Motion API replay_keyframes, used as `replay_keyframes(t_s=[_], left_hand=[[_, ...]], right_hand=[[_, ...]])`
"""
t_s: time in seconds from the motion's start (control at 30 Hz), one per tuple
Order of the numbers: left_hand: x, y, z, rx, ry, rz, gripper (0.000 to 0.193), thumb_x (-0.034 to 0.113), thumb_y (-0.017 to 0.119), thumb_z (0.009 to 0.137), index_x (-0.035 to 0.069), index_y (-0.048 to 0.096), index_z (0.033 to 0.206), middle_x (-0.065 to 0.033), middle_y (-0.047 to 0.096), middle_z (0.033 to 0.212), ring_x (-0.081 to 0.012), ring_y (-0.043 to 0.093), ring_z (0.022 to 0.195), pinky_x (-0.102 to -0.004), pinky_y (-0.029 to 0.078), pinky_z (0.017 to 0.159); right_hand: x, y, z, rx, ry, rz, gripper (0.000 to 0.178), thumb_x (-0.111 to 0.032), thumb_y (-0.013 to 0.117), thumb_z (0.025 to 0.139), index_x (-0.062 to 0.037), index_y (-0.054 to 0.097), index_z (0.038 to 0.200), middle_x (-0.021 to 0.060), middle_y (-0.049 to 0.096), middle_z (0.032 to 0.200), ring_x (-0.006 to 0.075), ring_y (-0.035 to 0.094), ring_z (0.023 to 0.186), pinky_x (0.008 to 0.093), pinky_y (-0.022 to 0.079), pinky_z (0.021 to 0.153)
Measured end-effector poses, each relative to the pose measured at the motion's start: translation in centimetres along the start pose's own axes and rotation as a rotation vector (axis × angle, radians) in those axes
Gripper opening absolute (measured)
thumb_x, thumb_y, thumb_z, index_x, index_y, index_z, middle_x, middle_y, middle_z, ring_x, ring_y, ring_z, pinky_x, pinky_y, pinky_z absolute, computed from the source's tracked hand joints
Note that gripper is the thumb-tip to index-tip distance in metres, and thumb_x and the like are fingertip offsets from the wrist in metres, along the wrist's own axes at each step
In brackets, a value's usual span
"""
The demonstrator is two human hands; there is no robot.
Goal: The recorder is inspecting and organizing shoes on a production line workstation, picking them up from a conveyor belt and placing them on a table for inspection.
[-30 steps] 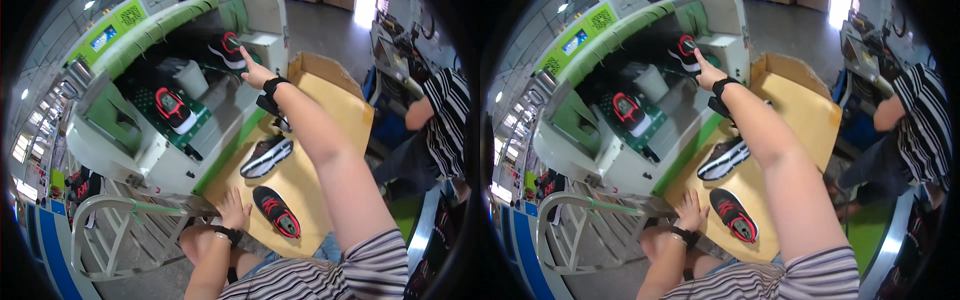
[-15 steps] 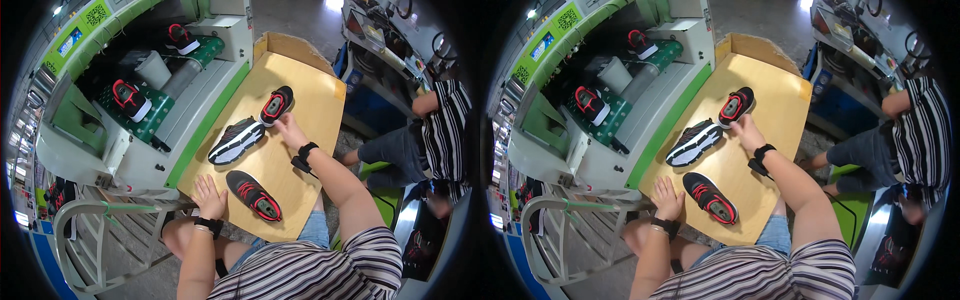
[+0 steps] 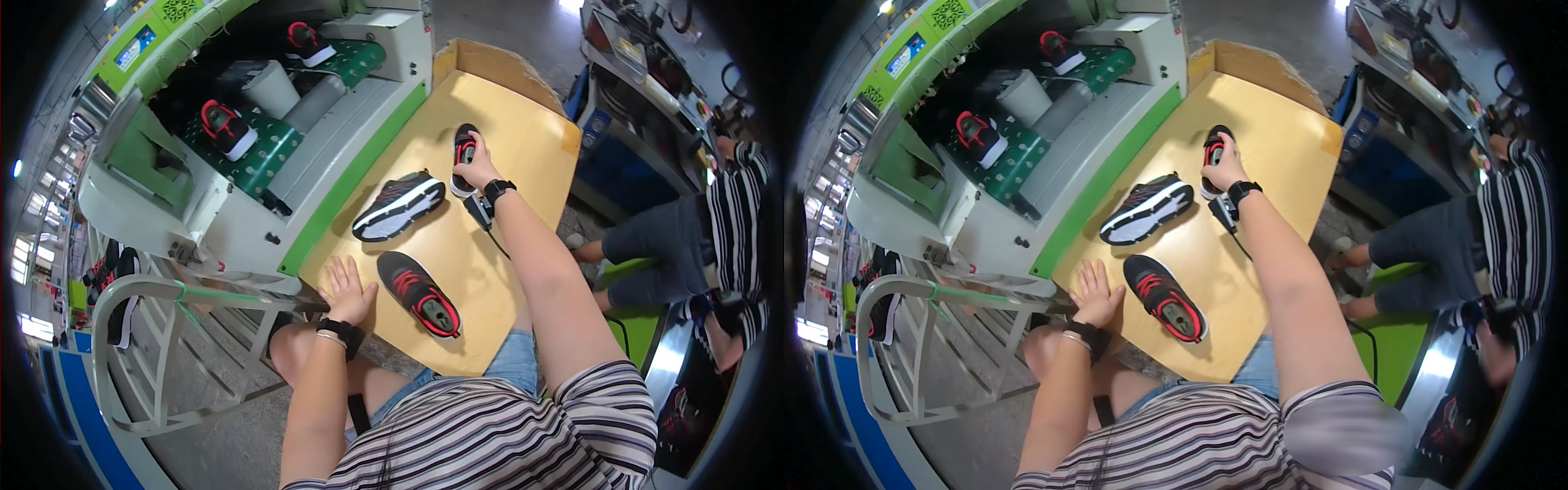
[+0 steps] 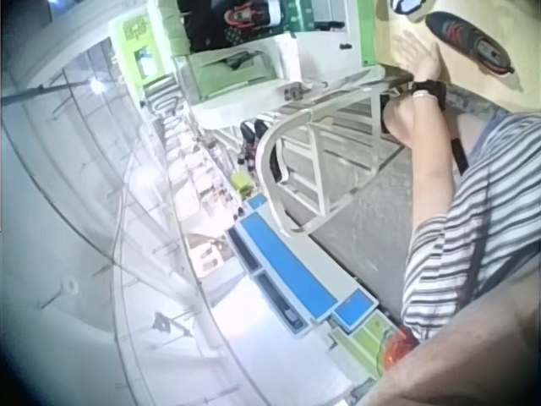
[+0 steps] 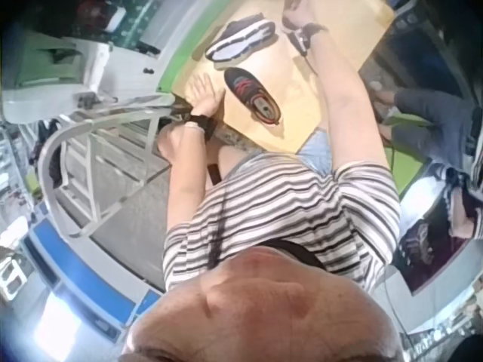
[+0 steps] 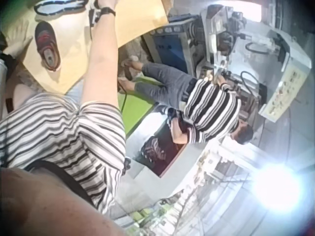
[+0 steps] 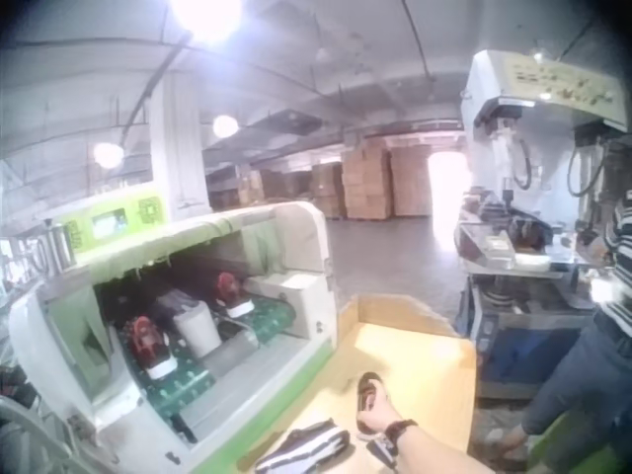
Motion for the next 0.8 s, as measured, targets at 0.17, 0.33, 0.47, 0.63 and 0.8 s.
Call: replay_keyframes(t_s=[0.17, 0.33, 0.47, 0.63, 0.8], left_hand=[[-0.2, -1.6, -0.5, -0.011, -0.020, -0.100, 0.104, 0.050, 0.066, 0.090, 0.011, 0.003, 0.162, -0.0237, -0.001, 0.167, -0.0424, 0.001, 0.154, -0.0708, 0.005, 0.115], [5.3, -10.2, 2.0, 0.427, 0.251, -0.355, 0.100, 0.040, 0.075, 0.086, 0.009, 0.015, 0.160, -0.0243, 0.009, 0.166, -0.0402, 0.019, 0.152, -0.0694, 0.019, 0.114], [10.6, -11.9, 4.1, 0.323, 0.315, 0.144, 0.101, 0.023, 0.080, 0.081, 0.015, 0.019, 0.160, -0.0113, 0.016, 0.168, -0.0317, 0.022, 0.153, -0.0684, 0.019, 0.116], [9.2, -11.8, 5.4, 0.456, 0.414, 0.377, 0.070, 0.022, 0.072, 0.088, 0.013, 0.040, 0.150, -0.0108, 0.056, 0.141, -0.0296, 0.053, 0.129, -0.0618, 0.037, 0.108], [3.9, -12.9, 3.5, 0.554, 0.373, 0.191, 0.064, 0.021, 0.075, 0.085, 0.011, 0.049, 0.143, -0.0152, 0.062, 0.121, -0.0352, 0.060, 0.108, -0.0465, 0.046, 0.094]], right_hand=[[-0.3, -1.9, -10.6, -0.423, -0.035, 0.206, 0.093, -0.006, 0.074, 0.075, -0.0114, 0.027, 0.155, 0.0192, 0.050, 0.142, 0.0300, 0.049, 0.132, 0.0356, 0.039, 0.111], [0.2, -5.0, -21.8, -0.319, -0.005, 0.337, 0.091, -0.004, 0.071, 0.080, -0.0070, 0.023, 0.158, 0.0163, 0.042, 0.150, 0.0260, 0.041, 0.141, 0.0339, 0.030, 0.118], [-0.2, -4.4, -25.0, -0.271, -0.017, 0.389, 0.090, -0.003, 0.069, 0.083, -0.0086, 0.021, 0.159, 0.0161, 0.039, 0.153, 0.0252, 0.039, 0.143, 0.0344, 0.030, 0.118], [1.1, -4.1, -24.8, -0.243, -0.031, 0.419, 0.088, 0.000, 0.068, 0.084, -0.0092, 0.022, 0.159, 0.0144, 0.040, 0.152, 0.0240, 0.038, 0.142, 0.0348, 0.029, 0.118], [1.1, -4.4, -25.0, -0.194, -0.026, 0.434, 0.085, -0.006, 0.069, 0.082, -0.0029, 0.028, 0.155, 0.0208, 0.043, 0.149, 0.0302, 0.041, 0.141, 0.0369, 0.032, 0.117]])
Point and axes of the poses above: each hand's wrist, its own z-axis towards the middle knuckle, its own y-axis out of the palm, x = y × z, the point moved 10 cm from there along z, towards the middle knuckle
